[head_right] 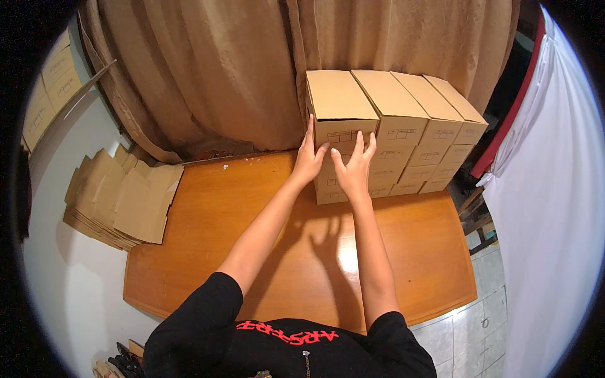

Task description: Folding cardboard packaging boxes for shoe distribution.

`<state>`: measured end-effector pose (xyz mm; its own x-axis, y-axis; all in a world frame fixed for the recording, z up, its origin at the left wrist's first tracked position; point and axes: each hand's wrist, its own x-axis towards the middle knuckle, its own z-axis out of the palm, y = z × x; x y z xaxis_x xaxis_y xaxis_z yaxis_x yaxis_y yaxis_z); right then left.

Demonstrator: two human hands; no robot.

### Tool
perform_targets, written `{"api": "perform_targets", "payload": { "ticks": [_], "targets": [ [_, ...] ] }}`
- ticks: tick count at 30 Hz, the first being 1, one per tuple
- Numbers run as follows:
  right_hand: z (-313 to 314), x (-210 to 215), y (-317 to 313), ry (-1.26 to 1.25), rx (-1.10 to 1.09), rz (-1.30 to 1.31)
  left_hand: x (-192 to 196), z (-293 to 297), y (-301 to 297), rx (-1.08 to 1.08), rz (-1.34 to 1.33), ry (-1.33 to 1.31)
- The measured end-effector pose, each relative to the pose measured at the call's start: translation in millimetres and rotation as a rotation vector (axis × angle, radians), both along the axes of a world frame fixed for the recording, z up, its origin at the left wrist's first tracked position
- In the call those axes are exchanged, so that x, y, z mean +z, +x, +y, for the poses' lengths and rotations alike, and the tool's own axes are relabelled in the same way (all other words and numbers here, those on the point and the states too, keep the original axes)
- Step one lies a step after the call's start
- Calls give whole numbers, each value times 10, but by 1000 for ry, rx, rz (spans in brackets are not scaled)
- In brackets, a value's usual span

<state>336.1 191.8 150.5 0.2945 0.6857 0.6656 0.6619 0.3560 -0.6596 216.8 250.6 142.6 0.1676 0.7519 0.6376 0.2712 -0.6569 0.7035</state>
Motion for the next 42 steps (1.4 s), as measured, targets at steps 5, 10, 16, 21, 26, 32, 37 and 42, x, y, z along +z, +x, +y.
{"api": "perform_targets", "payload": {
  "ticks": [5,10,16,21,26,32,37,42],
  "targets": [
    [32,-67,75,-30,24,-13,34,28,55,18,-17,-81],
    [-180,-229,-153,-48,-5,-17,-180,-40,-181,33,54,-98],
    [-535,-942,-815,-214,119,-42,-1131,-508,-858,70,224,-339],
    [-861,-1734,-1589,-481,373,-119,-2033,-1198,-1837,129,418,-740],
    [-1290,-2315,-2369,-726,526,-184,-1974,-2148,-2657,341,518,-1047],
    [-1446,-2476,-3260,-741,666,-397,-2160,-2604,-3662,509,571,-1042],
    [-1454,-2309,-3821,-863,665,-675,-2248,-2470,-4454,726,542,-1059],
    [-1315,-2304,-4090,-789,620,-762,-2439,-1989,-5229,1007,337,-1065]
  ]
}}
